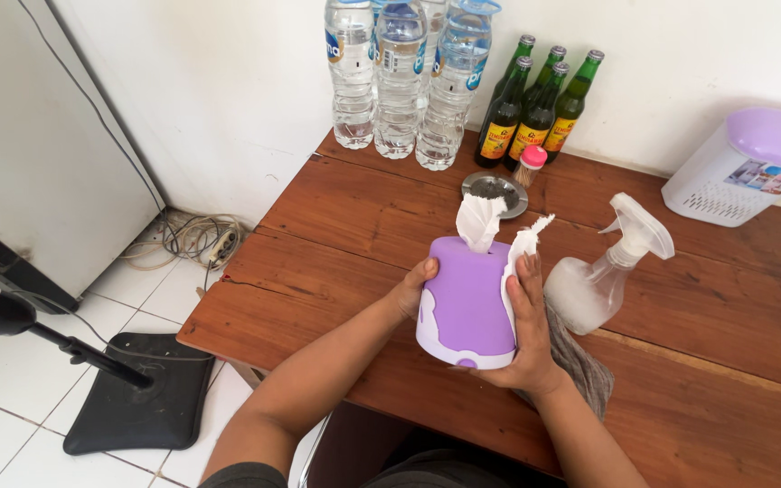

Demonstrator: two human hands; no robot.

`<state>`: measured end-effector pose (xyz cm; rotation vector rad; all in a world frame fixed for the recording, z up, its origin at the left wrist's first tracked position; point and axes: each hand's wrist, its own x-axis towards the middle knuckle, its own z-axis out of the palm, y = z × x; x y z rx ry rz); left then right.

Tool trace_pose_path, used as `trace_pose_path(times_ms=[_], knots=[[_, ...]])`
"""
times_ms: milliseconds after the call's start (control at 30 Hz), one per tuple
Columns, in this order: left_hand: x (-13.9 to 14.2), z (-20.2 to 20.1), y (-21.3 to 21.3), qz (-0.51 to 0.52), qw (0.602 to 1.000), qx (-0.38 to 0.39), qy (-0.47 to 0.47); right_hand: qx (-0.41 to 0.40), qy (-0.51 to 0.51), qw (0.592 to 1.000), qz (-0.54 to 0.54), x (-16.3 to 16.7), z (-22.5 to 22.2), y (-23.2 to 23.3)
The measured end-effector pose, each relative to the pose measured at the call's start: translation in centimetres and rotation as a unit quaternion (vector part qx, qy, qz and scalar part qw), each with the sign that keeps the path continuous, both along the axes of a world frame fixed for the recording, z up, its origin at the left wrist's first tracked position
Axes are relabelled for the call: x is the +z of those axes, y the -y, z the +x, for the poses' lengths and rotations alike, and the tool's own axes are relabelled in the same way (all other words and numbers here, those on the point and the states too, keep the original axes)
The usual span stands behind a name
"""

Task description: The person wipes a white plastic base with a tissue, places a roll of tissues inside, and fits a purple lid on top. The person then pulls a tissue through the lid slot and wipes the exterior of the assembled holder with a cloth.

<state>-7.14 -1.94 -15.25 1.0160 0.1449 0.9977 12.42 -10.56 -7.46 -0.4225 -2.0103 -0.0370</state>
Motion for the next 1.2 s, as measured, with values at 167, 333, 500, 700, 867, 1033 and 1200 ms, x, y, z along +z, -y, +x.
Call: trace_pose_path(times_ms=[167,333,500,700,867,1033,1200], knots=[[0.8,0.0,0.4,0.000,1.000,-0.002,0.020,-0.013,0.050,0.999,-0.008,0.8,0.3,0.6],[1.2,-0.5,0.2,0.052,0.998,0.041,-0.010,-0.018,0.104,0.993,-0.045,1.4,0.3,1.3],[1.5,-0.3,-0.2,0.089,0.990,0.093,-0.062,-0.083,0.145,0.985,-0.051,1.8,-0.4,1.5],[2.8,0.9,1.7,0.142,0.961,0.186,-0.148,-0.141,0.108,0.983,-0.042,1.4,-0.8,1.5],[5.1,1.2,3.8,0.255,0.899,0.304,-0.184,-0.088,-0.071,0.988,-0.109,0.7,-1.4,1.1],[6.5,0.9,5.1,0.326,0.841,0.371,-0.221,0.041,-0.233,0.924,-0.301,-0.3,-1.2,-0.1],[6.6,1.6,5.2,0.270,0.834,0.404,-0.261,0.037,-0.246,0.891,-0.380,-1.7,-0.6,-1.4]])
